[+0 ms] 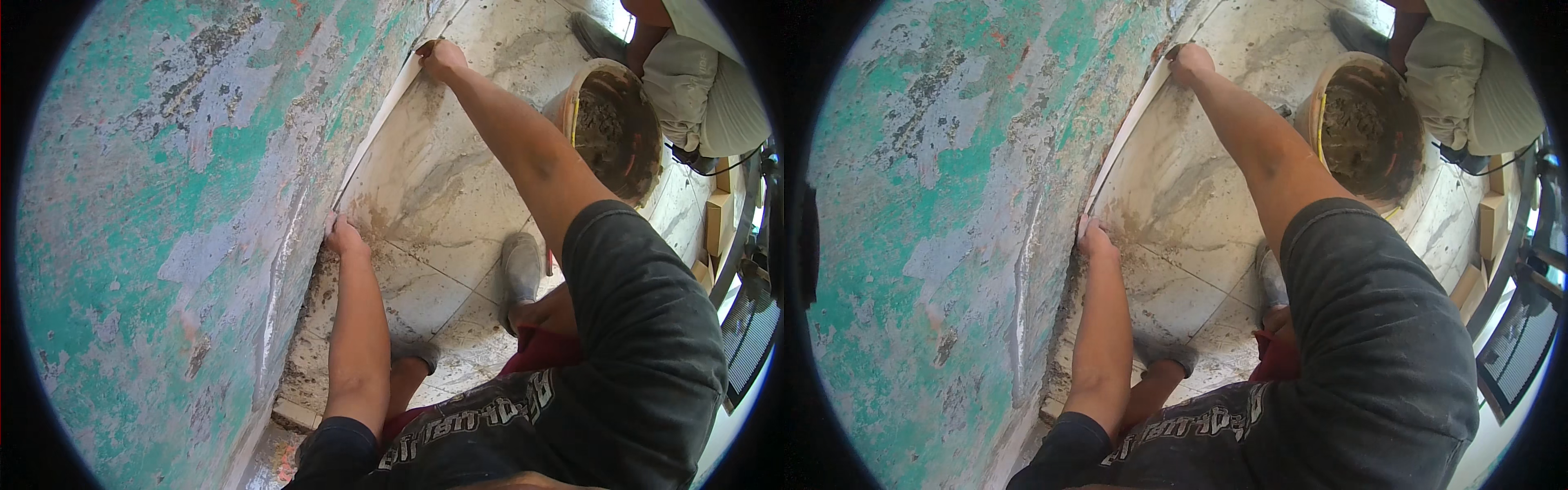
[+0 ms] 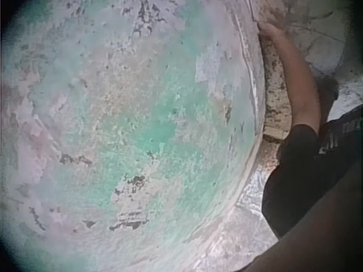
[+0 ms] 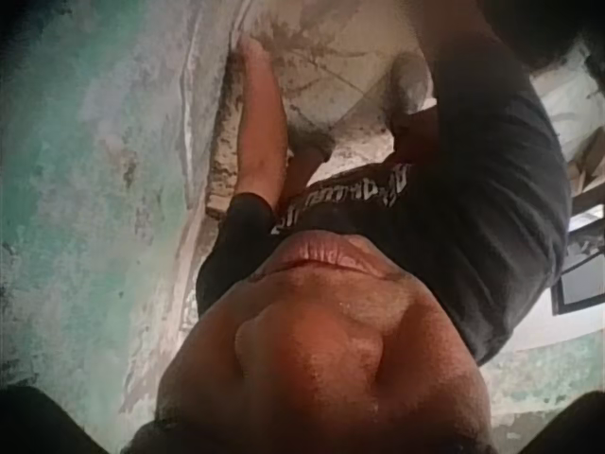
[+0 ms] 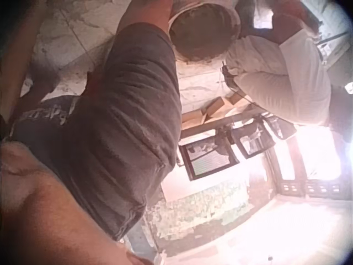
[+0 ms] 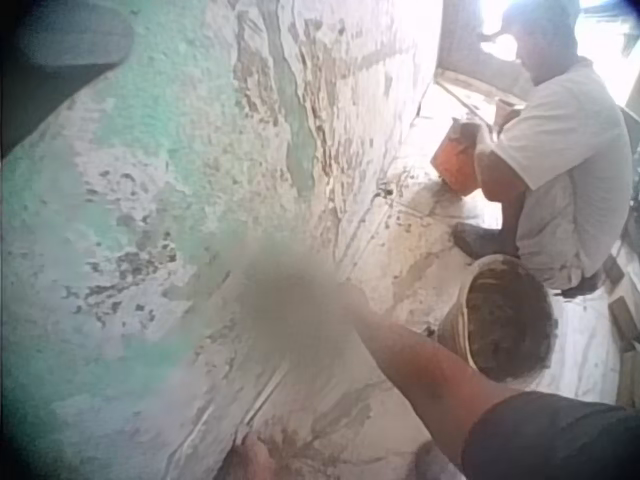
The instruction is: The person is seen cutting a tile with an angle grinder and then installing a thin strip of tile near a wall using a hammer and a nail.
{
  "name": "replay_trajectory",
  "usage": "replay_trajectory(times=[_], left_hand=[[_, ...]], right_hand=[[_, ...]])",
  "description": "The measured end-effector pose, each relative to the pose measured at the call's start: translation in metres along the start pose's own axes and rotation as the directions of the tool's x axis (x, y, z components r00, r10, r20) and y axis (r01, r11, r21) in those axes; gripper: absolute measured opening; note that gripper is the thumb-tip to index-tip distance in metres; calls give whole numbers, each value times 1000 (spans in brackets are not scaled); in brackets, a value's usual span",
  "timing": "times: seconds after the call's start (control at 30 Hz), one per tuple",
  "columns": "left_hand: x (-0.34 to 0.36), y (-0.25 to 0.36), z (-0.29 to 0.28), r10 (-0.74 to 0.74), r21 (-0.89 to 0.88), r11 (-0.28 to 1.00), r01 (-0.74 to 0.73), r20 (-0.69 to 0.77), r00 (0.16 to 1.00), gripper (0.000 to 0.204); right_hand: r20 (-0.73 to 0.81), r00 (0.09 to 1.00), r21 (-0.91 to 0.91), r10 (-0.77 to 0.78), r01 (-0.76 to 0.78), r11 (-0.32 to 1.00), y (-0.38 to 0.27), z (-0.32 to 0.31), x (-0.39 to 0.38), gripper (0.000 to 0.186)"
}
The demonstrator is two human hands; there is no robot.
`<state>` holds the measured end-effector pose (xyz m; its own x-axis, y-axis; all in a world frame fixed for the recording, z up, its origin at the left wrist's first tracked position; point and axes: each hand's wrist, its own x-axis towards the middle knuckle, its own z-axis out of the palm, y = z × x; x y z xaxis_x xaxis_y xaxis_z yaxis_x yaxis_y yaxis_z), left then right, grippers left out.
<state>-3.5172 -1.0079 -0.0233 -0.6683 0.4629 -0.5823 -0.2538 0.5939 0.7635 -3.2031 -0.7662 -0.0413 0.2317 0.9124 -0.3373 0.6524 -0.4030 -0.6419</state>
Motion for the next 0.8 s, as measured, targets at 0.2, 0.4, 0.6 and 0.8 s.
replay_trajectory(times=[0.2, 0.4, 0.6, 0.8], left_hand=[[21, -24, -3, 27, 31, 999, -29, 66, 997, 47], [34, -40, 3, -2, 41, 999, 0, 52, 999, 50], [32, -42, -8, 297, 408, 857, -316, 110, 948, 53], [47, -39, -10, 393, 486, 724, -489, 293, 872, 57]], right_hand=[[36, 999, -109, -40, 44, 993, -2, 2, 13, 26], [0, 994, -318, -111, 106, 942, -1, 3, 15, 37], [213, 968, 29, 129, -139, 990, -49, -30, -32, 43], [139, 989, -229, -56, 87, 970, -49, -37, -36, 50]])
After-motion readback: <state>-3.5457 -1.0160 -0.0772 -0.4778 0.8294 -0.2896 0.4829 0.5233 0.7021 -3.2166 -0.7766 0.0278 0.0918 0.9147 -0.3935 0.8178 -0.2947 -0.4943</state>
